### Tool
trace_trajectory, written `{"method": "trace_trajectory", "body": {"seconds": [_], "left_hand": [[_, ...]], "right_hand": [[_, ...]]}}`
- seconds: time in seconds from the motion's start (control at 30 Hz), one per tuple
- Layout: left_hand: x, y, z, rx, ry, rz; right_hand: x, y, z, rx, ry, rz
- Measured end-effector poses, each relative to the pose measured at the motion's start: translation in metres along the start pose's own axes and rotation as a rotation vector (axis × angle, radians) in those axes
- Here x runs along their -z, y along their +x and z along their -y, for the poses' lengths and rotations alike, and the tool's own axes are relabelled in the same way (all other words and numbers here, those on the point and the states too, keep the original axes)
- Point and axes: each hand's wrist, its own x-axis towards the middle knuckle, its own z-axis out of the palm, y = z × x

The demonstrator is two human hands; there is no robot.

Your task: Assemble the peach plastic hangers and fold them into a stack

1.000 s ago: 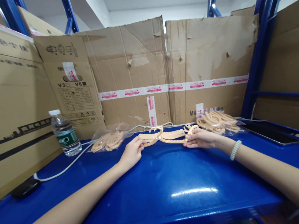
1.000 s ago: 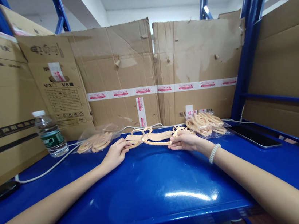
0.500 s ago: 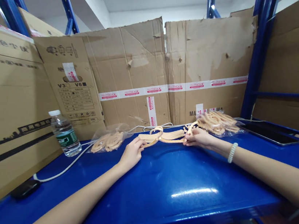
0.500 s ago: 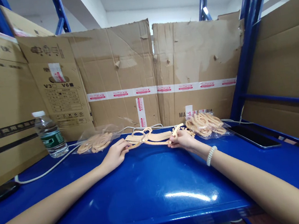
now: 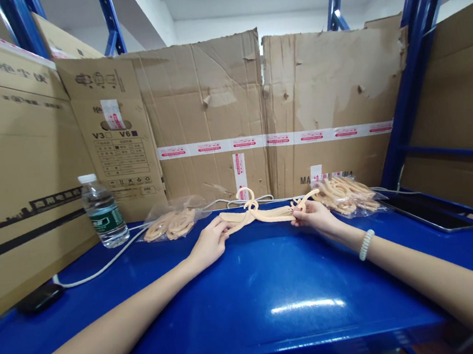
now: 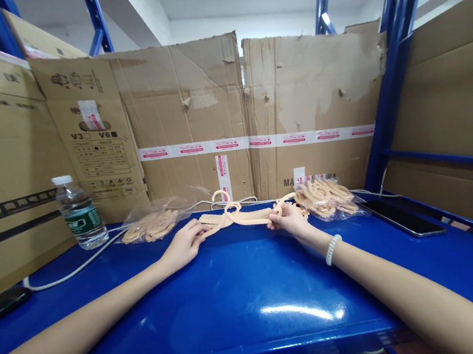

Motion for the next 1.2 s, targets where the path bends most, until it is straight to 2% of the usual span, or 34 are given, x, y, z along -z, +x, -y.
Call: {"method": "trace_trajectory", "body": {"seconds": [0.23, 0.37, 0.47, 0.53, 0.63, 0.7, 0.8, 0.9, 1.1, 1.2], "left_hand": [[0.011, 0.004, 0.006, -0.047, 0.013, 0.062], [0.026, 0.010, 0.009, -0.106, 0.059, 0.137], [0.038, 0.015, 0.005, -0.160, 0.053, 0.245], [0.045, 0.017, 0.003, -0.189, 0.043, 0.329], [0.051, 0.019, 0.002, -0.201, 0.051, 0.422], [0.053, 0.020, 0.004, -0.187, 0.059, 0.456], [0.051, 0.019, 0.006, -0.168, 0.060, 0.492], [0.047, 0.017, 0.006, -0.160, 0.046, 0.518], [0.047, 0.015, 0.009, -0.135, -0.013, 0.481], [0.053, 0.016, 0.011, -0.095, -0.007, 0.513]], "right_hand": [[0.003, -0.004, 0.011, -0.024, 0.184, -0.003], [0.024, 0.003, 0.026, -0.072, 0.234, 0.031], [0.044, 0.005, 0.037, -0.178, 0.207, 0.159], [0.055, 0.004, 0.041, -0.206, 0.174, 0.194], [0.066, 0.001, 0.045, -0.221, 0.012, 0.238], [0.071, 0.000, 0.046, -0.211, -0.191, 0.349], [0.070, 0.000, 0.049, -0.164, -0.513, 0.551], [0.063, 0.000, 0.049, -0.128, -0.742, 0.610], [0.055, -0.005, 0.052, -0.081, -0.883, 0.650], [0.056, -0.005, 0.053, -0.097, -0.915, 0.692]]}}
